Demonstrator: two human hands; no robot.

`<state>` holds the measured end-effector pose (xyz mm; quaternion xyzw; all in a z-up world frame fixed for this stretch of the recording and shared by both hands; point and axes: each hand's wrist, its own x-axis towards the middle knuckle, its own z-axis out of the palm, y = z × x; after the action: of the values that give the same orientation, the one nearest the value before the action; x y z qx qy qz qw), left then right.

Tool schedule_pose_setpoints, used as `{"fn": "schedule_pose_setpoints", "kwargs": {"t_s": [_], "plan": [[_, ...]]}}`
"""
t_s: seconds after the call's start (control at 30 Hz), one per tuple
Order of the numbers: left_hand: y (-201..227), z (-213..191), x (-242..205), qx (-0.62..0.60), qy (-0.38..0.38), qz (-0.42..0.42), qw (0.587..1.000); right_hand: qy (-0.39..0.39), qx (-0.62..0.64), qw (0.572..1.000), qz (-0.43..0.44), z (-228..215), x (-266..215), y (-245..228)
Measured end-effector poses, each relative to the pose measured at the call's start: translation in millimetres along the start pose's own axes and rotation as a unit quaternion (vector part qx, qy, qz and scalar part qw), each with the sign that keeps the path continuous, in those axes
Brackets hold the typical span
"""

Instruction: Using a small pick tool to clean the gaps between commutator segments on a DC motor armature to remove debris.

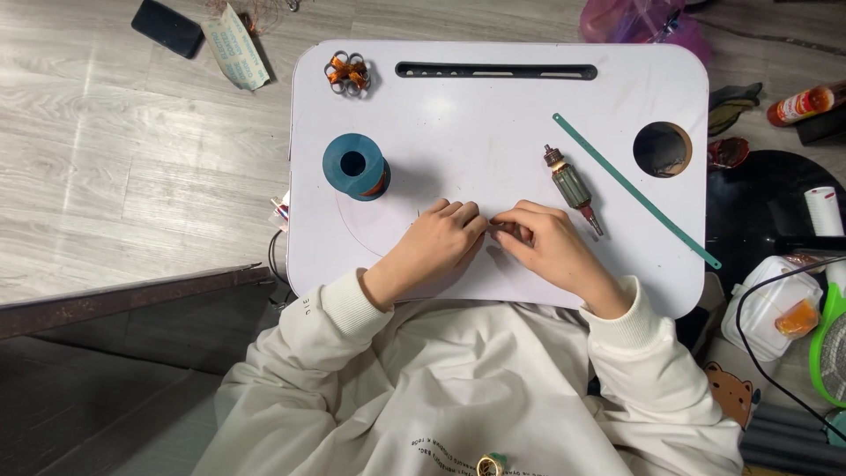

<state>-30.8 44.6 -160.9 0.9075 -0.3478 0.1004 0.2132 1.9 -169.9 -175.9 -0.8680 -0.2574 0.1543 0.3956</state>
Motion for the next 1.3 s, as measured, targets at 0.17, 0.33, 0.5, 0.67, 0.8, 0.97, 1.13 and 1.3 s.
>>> {"fn": "schedule_pose_setpoints", "kwargs": {"t_s": [0.17, 0.33, 0.5, 0.67, 0.8, 0.97, 1.13, 1.3], "plan": [[-1.8, 5.7, -2.7, -0.037, 0.045, 0.005, 0.998, 0.004, 0.074, 0.997, 0.003, 6.5, 8.8, 8.7], [-9.6, 22.6, -8.9, -0.050, 0.086, 0.020, 0.995, -0.010, 0.160, 0.987, 0.027, 11.2, 6.0, 14.2], [-8.5, 32.1, -9.2, -0.025, 0.117, 0.053, 0.991, -0.010, 0.206, 0.978, 0.033, 10.0, -2.9, 15.6], [-2.9, 32.0, -6.0, -0.015, 0.135, 0.064, 0.989, -0.009, 0.194, 0.980, 0.035, -5.1, -19.9, 21.8], [0.8, 35.1, -2.9, -0.017, 0.143, 0.066, 0.987, -0.006, 0.197, 0.979, 0.049, -9.3, -35.0, 37.4], [-0.2, 34.8, -0.8, -0.019, 0.138, 0.066, 0.988, 0.000, 0.199, 0.978, 0.066, -24.0, -47.1, 36.0], [0.5, 29.8, 1.0, -0.025, 0.123, 0.067, 0.990, 0.002, 0.193, 0.978, 0.078, -31.6, -55.8, 41.4], [2.5, 28.5, 3.8, -0.040, 0.117, 0.058, 0.991, 0.001, 0.203, 0.974, 0.098, -41.7, -65.1, 40.6]]}}
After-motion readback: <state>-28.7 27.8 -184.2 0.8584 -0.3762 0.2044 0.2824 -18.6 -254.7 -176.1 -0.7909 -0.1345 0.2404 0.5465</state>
